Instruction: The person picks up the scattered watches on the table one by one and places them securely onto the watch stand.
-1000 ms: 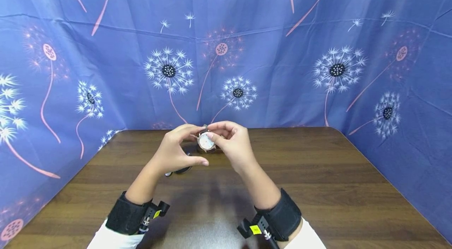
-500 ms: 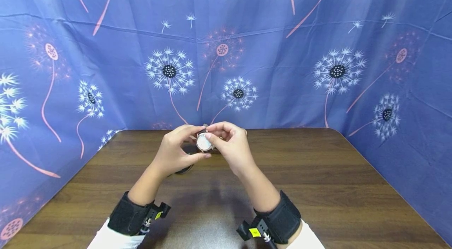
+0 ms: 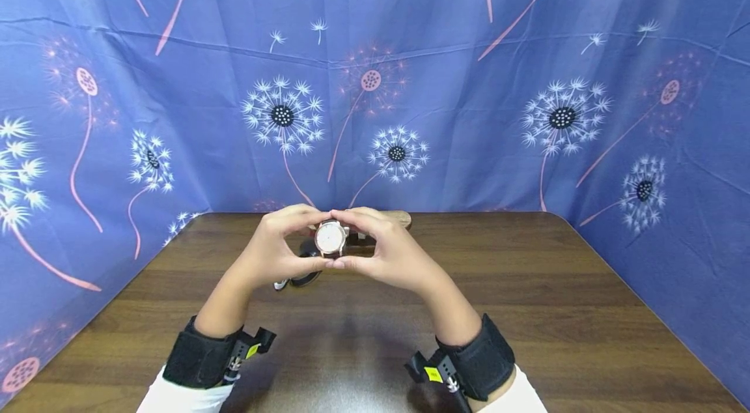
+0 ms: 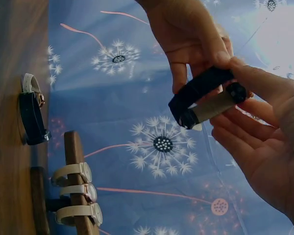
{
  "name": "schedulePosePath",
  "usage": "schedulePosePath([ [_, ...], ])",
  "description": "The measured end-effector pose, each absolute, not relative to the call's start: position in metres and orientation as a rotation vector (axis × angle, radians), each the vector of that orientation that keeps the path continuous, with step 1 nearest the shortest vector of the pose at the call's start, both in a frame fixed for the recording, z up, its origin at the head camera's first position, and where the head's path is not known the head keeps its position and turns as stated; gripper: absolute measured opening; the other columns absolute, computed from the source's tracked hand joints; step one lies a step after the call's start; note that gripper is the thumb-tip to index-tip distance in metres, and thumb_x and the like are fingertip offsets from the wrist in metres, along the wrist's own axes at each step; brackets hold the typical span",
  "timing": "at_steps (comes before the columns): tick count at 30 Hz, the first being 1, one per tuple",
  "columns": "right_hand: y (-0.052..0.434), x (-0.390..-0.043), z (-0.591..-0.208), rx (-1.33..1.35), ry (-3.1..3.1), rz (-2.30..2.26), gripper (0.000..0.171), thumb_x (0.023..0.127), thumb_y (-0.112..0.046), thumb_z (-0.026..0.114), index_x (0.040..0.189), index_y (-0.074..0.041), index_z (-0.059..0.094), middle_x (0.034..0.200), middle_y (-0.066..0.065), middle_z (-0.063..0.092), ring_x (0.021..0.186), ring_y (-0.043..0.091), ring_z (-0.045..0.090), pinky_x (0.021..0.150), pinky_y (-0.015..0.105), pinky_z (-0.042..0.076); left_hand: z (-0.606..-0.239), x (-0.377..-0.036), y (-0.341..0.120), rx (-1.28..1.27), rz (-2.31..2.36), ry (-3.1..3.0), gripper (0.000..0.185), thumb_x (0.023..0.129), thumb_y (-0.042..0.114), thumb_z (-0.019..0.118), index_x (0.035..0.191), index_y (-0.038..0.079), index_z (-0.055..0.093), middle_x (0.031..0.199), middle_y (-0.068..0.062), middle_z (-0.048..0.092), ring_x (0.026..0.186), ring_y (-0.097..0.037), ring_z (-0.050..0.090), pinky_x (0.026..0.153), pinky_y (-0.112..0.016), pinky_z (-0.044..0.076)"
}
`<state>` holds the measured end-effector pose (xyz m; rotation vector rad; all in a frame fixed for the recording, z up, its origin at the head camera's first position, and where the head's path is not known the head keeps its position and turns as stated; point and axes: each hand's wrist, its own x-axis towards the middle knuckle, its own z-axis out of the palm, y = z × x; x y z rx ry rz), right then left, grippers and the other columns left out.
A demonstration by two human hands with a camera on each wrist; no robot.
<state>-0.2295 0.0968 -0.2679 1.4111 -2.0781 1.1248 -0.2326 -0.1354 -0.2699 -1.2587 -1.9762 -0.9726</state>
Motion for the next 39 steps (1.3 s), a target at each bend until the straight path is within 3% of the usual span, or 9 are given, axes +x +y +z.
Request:
schedulePosePath([
  [8, 0.096, -0.229, -0.27, 1.47, -2.032, 1.335, 0.061, 0.072, 0.004, 0.083, 0.127, 0.008, 0.058, 0.125, 0.017, 0.059, 0.114, 0.028, 0.059, 0.095, 0.031, 0.05, -0.268, -0.231, -0.134, -1.235, -1.071, -2.01, 0.066, 0.054, 0.014, 0.096, 0.113, 0.0, 0.07, 0.1, -0.007, 0.071, 0.086, -0.015, 0.065, 0.071, -0.029, 0.058],
  [15, 0.099, -0.232, -0.27, 1.399, -2.066, 1.381, 0.057, 0.071, 0.002, 0.084, 0.123, 0.007, 0.061, 0.124, 0.016, 0.061, 0.113, 0.026, 0.06, 0.094, 0.03, 0.05, -0.269, -0.234, -0.132, -1.259, -1.106, -1.976, 0.068, 0.053, 0.012, 0.096, 0.114, -0.001, 0.069, 0.098, -0.008, 0.071, 0.084, -0.017, 0.067, 0.07, -0.03, 0.058],
  [21, 0.112, -0.245, -0.271, 1.288, -2.109, 1.415, 0.052, 0.074, 0.0, 0.083, 0.122, 0.005, 0.062, 0.12, 0.014, 0.063, 0.106, 0.024, 0.064, 0.091, 0.03, 0.052, -0.27, -0.239, -0.139, -1.151, -1.149, -2.058, 0.059, 0.063, 0.011, 0.092, 0.116, 0.0, 0.068, 0.095, -0.008, 0.07, 0.085, -0.021, 0.068, 0.074, -0.028, 0.058],
  [28, 0.134, -0.271, -0.284, 1.013, -2.223, 1.532, 0.052, 0.076, -0.003, 0.083, 0.123, 0.003, 0.062, 0.115, 0.016, 0.066, 0.097, 0.029, 0.068, 0.084, 0.032, 0.056, -0.281, -0.259, -0.156, -0.866, -1.142, -2.273, 0.023, 0.084, 0.015, 0.077, 0.104, 0.003, 0.072, 0.093, -0.008, 0.07, 0.078, -0.016, 0.069, 0.069, -0.026, 0.058],
  [34, 0.155, -0.294, -0.309, 0.86, -2.26, 1.543, 0.053, 0.075, -0.008, 0.085, 0.123, 0.0, 0.064, 0.111, 0.015, 0.068, 0.094, 0.023, 0.069, 0.079, 0.03, 0.057, -0.297, -0.292, -0.174, -0.734, -0.943, -2.476, 0.021, 0.087, 0.019, 0.075, 0.102, 0.004, 0.074, 0.09, -0.003, 0.071, 0.079, -0.015, 0.066, 0.071, -0.031, 0.056],
  [39, 0.174, -0.308, -0.311, 0.79, -2.24, 1.534, 0.052, 0.076, -0.007, 0.083, 0.123, 0.003, 0.062, 0.111, 0.019, 0.067, 0.095, 0.021, 0.069, 0.079, 0.026, 0.056, -0.291, -0.309, -0.186, -0.684, -0.787, -2.624, 0.025, 0.088, 0.019, 0.073, 0.104, 0.001, 0.072, 0.09, -0.008, 0.072, 0.081, -0.02, 0.068, 0.074, -0.039, 0.055],
])
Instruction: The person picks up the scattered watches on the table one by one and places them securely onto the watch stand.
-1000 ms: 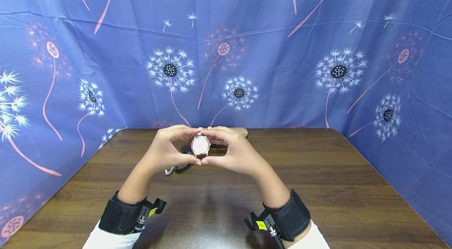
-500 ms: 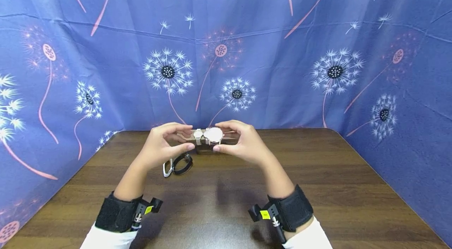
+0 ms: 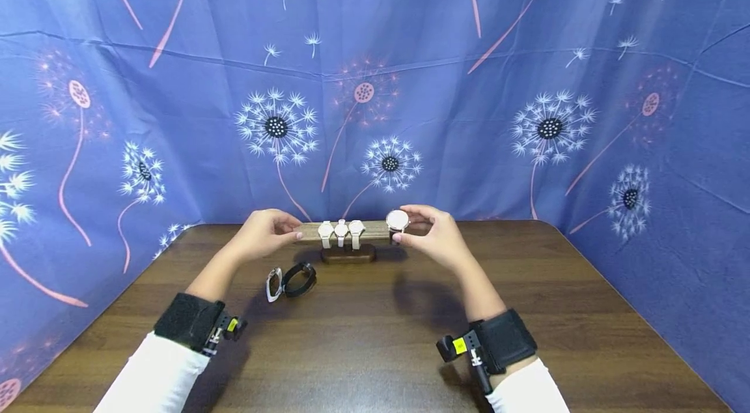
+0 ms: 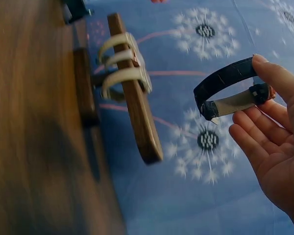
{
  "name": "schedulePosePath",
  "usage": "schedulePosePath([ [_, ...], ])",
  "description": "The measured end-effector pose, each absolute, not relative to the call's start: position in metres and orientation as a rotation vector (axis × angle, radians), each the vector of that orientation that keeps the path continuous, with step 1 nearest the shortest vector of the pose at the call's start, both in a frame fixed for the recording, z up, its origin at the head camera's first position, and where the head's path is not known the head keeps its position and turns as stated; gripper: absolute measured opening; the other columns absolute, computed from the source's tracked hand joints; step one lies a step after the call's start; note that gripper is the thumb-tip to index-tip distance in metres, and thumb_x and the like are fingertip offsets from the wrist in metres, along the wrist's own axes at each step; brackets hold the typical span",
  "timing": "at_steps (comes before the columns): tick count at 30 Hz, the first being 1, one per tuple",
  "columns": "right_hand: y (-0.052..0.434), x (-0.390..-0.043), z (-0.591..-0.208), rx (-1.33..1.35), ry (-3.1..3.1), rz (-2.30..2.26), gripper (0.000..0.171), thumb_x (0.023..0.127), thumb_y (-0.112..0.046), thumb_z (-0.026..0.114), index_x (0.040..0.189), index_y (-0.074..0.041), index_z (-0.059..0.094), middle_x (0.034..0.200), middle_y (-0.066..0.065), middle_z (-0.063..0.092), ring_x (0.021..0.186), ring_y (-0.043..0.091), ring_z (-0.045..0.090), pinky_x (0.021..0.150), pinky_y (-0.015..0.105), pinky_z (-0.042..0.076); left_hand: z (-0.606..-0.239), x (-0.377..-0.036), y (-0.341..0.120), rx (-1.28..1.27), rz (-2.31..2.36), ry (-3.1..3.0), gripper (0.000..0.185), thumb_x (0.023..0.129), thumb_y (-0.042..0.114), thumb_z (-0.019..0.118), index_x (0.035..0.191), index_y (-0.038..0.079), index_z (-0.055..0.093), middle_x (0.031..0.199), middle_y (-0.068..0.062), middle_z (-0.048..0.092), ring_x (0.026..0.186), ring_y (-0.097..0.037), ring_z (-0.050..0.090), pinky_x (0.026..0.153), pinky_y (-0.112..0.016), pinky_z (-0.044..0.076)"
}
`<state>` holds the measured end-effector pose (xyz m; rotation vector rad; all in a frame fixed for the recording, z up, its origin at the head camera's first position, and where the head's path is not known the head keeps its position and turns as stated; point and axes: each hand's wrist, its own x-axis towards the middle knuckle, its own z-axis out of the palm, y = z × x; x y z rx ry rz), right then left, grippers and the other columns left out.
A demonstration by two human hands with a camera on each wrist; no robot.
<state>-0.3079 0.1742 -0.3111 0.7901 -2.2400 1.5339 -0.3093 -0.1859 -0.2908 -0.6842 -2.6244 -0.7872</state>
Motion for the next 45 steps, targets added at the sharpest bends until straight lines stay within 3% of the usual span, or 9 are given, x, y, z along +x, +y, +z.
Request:
schedulePosePath([
  [7, 0.194, -0.324, -0.309, 0.674, -2.305, 1.467, 0.055, 0.077, -0.013, 0.084, 0.126, 0.0, 0.062, 0.115, 0.02, 0.066, 0.1, 0.026, 0.068, 0.078, 0.02, 0.055, -0.288, -0.328, -0.197, -0.462, -0.857, -2.783, 0.026, 0.092, 0.021, 0.068, 0.106, -0.001, 0.072, 0.099, -0.014, 0.072, 0.094, -0.031, 0.067, 0.083, -0.045, 0.054],
  [15, 0.206, -0.347, -0.316, 0.601, -2.404, 1.293, 0.057, 0.076, -0.017, 0.085, 0.126, -0.001, 0.063, 0.115, 0.018, 0.067, 0.101, 0.031, 0.067, 0.077, 0.02, 0.054, -0.292, -0.345, -0.2, -0.2, -0.804, -2.841, 0.028, 0.089, 0.022, 0.07, 0.105, -0.002, 0.072, 0.105, -0.017, 0.07, 0.104, -0.037, 0.063, 0.091, -0.048, 0.05],
  [24, 0.206, -0.366, -0.327, 0.613, -2.491, 1.318, 0.058, 0.077, -0.012, 0.084, 0.128, 0.003, 0.06, 0.109, 0.022, 0.067, 0.1, 0.036, 0.067, 0.082, 0.032, 0.056, -0.3, -0.362, -0.195, -0.018, -1.194, -2.902, 0.028, 0.09, 0.015, 0.07, 0.112, -0.003, 0.068, 0.085, -0.016, 0.07, 0.077, -0.029, 0.07, 0.07, -0.036, 0.059],
  [31, 0.196, -0.37, -0.333, 0.676, -2.501, 1.334, 0.056, 0.077, -0.006, 0.082, 0.126, 0.009, 0.059, 0.105, 0.023, 0.068, 0.099, 0.035, 0.067, 0.08, 0.026, 0.055, -0.31, -0.373, -0.192, 0.171, -1.408, -2.843, 0.032, 0.081, -0.001, 0.075, 0.112, -0.003, 0.069, 0.081, -0.017, 0.072, 0.053, -0.014, 0.065, 0.067, -0.036, 0.059],
  [34, 0.192, -0.37, -0.336, 0.675, -2.521, 1.354, 0.055, 0.077, -0.004, 0.081, 0.125, 0.009, 0.059, 0.106, 0.024, 0.068, 0.1, 0.035, 0.067, 0.081, 0.027, 0.055, -0.311, -0.374, -0.188, 0.279, -1.426, -2.822, 0.031, 0.08, -0.002, 0.075, 0.11, 0.0, 0.071, 0.087, -0.018, 0.072, 0.051, -0.011, 0.064, 0.064, -0.031, 0.059],
  [40, 0.186, -0.372, -0.342, 0.637, -2.561, 1.33, 0.054, 0.078, -0.004, 0.081, 0.126, 0.007, 0.059, 0.107, 0.022, 0.068, 0.101, 0.034, 0.066, 0.084, 0.038, 0.055, -0.31, -0.376, -0.18, 0.397, -1.441, -2.79, 0.03, 0.079, -0.002, 0.074, 0.108, 0.003, 0.073, 0.116, -0.028, 0.062, 0.055, -0.014, 0.067, 0.06, -0.027, 0.058],
  [45, 0.18, -0.379, -0.348, 0.649, -2.583, 1.297, 0.054, 0.078, -0.004, 0.081, 0.126, 0.008, 0.059, 0.107, 0.022, 0.068, 0.101, 0.034, 0.066, 0.086, 0.039, 0.055, -0.313, -0.378, -0.179, 0.441, -1.521, -2.753, 0.029, 0.08, -0.007, 0.071, 0.109, 0.0, 0.071, 0.115, -0.026, 0.063, 0.061, -0.019, 0.069, 0.063, -0.029, 0.059],
])
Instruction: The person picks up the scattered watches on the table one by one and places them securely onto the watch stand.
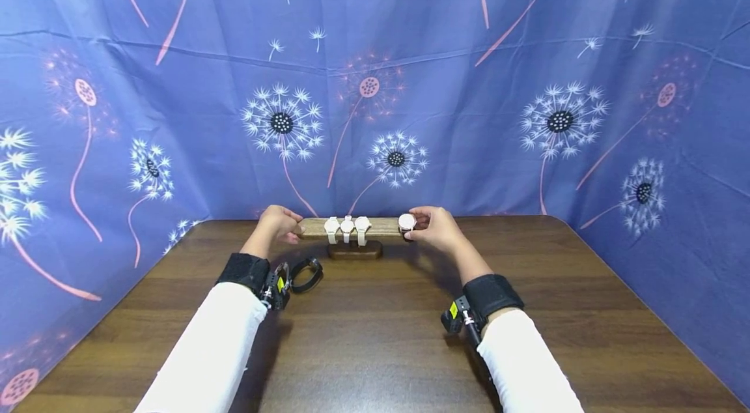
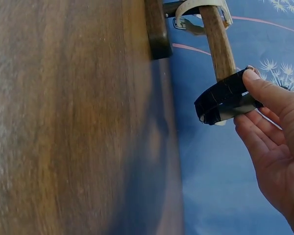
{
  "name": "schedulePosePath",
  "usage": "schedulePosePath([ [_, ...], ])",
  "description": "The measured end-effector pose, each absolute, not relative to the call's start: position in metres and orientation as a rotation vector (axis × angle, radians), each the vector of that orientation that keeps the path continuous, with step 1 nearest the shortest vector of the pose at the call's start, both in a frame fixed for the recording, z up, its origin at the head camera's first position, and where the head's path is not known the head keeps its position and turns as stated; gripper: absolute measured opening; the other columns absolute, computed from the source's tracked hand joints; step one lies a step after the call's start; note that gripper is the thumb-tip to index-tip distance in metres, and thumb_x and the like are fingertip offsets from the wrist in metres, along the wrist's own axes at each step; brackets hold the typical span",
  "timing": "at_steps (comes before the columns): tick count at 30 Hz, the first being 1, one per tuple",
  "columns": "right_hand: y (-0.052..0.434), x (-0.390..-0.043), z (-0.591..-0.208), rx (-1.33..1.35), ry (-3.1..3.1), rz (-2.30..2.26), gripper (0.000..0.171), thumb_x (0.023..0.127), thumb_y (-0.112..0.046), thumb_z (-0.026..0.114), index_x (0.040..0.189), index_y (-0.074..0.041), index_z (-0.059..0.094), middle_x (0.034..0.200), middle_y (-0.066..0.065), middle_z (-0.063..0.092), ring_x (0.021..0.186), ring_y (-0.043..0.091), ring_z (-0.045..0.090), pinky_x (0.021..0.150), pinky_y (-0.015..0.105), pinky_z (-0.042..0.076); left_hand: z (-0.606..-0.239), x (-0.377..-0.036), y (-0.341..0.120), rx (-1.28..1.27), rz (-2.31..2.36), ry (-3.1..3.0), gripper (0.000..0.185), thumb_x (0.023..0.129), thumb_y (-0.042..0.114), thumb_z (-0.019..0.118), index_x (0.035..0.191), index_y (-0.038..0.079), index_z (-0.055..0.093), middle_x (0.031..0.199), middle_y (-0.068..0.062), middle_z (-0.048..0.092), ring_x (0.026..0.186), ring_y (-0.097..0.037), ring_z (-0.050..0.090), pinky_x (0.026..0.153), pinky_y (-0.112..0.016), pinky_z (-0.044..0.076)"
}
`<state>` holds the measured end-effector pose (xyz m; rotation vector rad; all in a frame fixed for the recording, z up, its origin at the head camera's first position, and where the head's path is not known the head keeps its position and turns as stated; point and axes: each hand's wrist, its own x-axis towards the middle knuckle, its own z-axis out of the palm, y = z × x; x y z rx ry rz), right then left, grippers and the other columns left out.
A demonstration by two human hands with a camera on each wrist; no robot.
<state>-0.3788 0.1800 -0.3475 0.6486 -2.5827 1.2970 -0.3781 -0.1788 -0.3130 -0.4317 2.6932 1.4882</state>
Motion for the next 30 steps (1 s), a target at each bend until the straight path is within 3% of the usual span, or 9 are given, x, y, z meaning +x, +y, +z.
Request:
schedulePosePath([
  [6, 0.178, -0.382, -0.351, 0.632, -2.598, 1.274, 0.054, 0.078, -0.005, 0.081, 0.126, 0.008, 0.059, 0.108, 0.021, 0.068, 0.101, 0.033, 0.066, 0.087, 0.041, 0.054, -0.316, -0.382, -0.178, -0.455, 1.523, 2.652, 0.03, 0.079, -0.009, 0.07, 0.108, -0.001, 0.071, 0.116, -0.026, 0.063, 0.057, -0.017, 0.068, 0.057, -0.028, 0.058],
  [12, 0.173, -0.384, -0.35, 0.651, -2.607, 1.282, 0.055, 0.079, -0.005, 0.08, 0.126, 0.01, 0.057, 0.11, 0.024, 0.068, 0.103, 0.035, 0.065, 0.088, 0.041, 0.054, -0.315, -0.38, -0.179, -0.436, 1.578, 2.625, 0.033, 0.081, -0.01, 0.068, 0.113, -0.003, 0.069, 0.121, -0.028, 0.059, 0.055, -0.016, 0.067, 0.06, -0.028, 0.059],
  [21, 0.169, -0.386, -0.352, 0.655, -2.612, 1.296, 0.054, 0.078, -0.003, 0.08, 0.124, 0.013, 0.056, 0.109, 0.025, 0.066, 0.103, 0.037, 0.064, 0.088, 0.042, 0.054, -0.316, -0.379, -0.179, -0.437, 1.617, 2.607, 0.032, 0.08, -0.012, 0.069, 0.111, -0.004, 0.069, 0.109, -0.027, 0.065, 0.051, -0.015, 0.065, 0.059, -0.028, 0.059],
  [30, 0.167, -0.391, -0.35, 0.662, -2.658, 1.257, 0.058, 0.079, -0.007, 0.081, 0.128, 0.011, 0.055, 0.115, 0.025, 0.065, 0.106, 0.036, 0.063, 0.089, 0.042, 0.053, -0.316, -0.381, -0.179, -0.446, 1.59, 2.621, 0.03, 0.079, -0.011, 0.07, 0.107, -0.003, 0.07, 0.111, -0.026, 0.064, 0.05, -0.014, 0.064, 0.059, -0.029, 0.059],
])
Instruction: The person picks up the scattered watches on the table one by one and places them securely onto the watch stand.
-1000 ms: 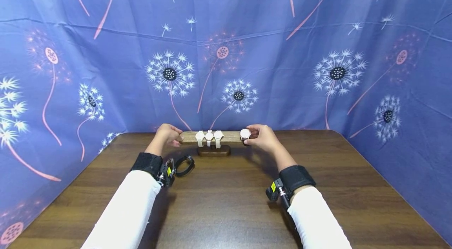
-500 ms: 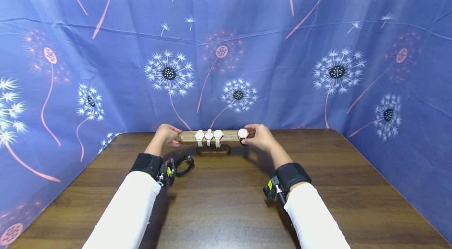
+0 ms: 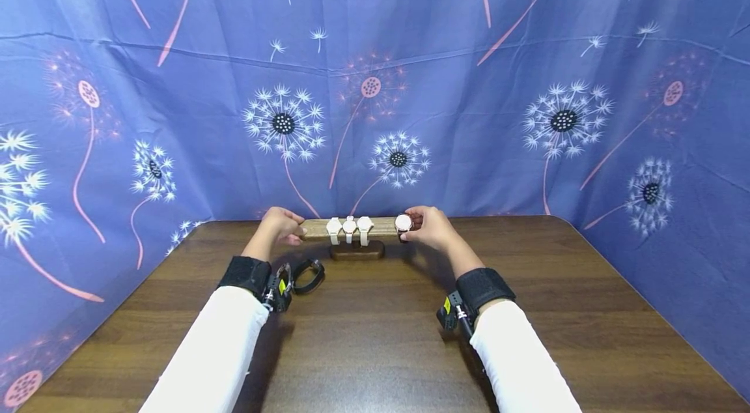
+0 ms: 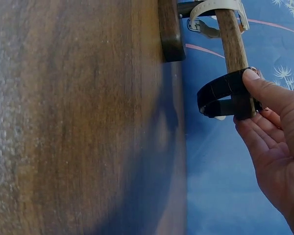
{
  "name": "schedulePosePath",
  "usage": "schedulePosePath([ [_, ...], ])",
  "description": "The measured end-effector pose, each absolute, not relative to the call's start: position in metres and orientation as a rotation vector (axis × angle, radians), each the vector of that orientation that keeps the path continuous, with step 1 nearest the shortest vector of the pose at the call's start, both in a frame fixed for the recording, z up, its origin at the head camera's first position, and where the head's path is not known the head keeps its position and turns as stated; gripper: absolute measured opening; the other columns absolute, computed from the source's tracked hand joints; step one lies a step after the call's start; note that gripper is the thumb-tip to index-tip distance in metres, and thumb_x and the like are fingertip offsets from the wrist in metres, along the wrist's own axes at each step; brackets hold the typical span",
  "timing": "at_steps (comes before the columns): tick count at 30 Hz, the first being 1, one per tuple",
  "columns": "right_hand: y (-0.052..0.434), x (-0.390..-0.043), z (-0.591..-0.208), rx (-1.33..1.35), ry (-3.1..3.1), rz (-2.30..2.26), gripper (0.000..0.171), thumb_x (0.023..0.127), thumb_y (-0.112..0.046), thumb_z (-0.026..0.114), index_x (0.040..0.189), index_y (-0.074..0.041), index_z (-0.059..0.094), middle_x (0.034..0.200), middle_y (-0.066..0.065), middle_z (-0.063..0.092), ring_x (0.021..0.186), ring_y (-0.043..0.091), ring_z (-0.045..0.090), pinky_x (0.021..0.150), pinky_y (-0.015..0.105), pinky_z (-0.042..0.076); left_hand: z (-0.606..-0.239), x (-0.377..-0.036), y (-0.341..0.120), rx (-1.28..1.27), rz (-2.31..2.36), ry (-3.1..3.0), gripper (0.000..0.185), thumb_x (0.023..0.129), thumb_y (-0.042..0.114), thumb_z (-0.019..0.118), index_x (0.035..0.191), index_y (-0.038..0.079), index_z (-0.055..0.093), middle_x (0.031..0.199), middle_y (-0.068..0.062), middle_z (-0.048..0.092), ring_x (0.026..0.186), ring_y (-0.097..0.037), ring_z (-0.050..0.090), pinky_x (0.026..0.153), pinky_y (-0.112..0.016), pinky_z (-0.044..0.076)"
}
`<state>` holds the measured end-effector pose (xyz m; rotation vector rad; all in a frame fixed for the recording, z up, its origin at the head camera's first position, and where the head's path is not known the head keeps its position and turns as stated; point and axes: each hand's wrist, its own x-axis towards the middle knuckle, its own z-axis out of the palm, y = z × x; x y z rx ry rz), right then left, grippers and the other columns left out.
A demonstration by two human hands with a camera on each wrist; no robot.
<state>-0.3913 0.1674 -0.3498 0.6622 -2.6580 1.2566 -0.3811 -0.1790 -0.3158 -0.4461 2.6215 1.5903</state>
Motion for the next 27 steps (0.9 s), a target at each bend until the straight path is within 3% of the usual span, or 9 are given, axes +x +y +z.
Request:
schedulePosePath([
  [12, 0.163, -0.398, -0.351, 0.661, -2.654, 1.29, 0.06, 0.076, -0.006, 0.083, 0.127, 0.01, 0.056, 0.115, 0.024, 0.065, 0.106, 0.036, 0.063, 0.091, 0.043, 0.052, -0.312, -0.379, -0.181, -0.484, 1.542, 2.628, 0.032, 0.079, -0.009, 0.072, 0.109, 0.001, 0.07, 0.127, -0.027, 0.053, 0.052, -0.014, 0.063, 0.066, -0.031, 0.059],
  [27, 0.156, -0.401, -0.348, 0.663, -2.693, 1.229, 0.061, 0.074, -0.012, 0.086, 0.127, 0.005, 0.06, 0.118, 0.018, 0.066, 0.108, 0.031, 0.061, 0.095, 0.043, 0.048, -0.314, -0.379, -0.181, -0.44, 1.582, 2.612, 0.032, 0.08, -0.012, 0.07, 0.111, -0.002, 0.069, 0.117, -0.026, 0.059, 0.055, -0.016, 0.065, 0.064, -0.031, 0.059],
])
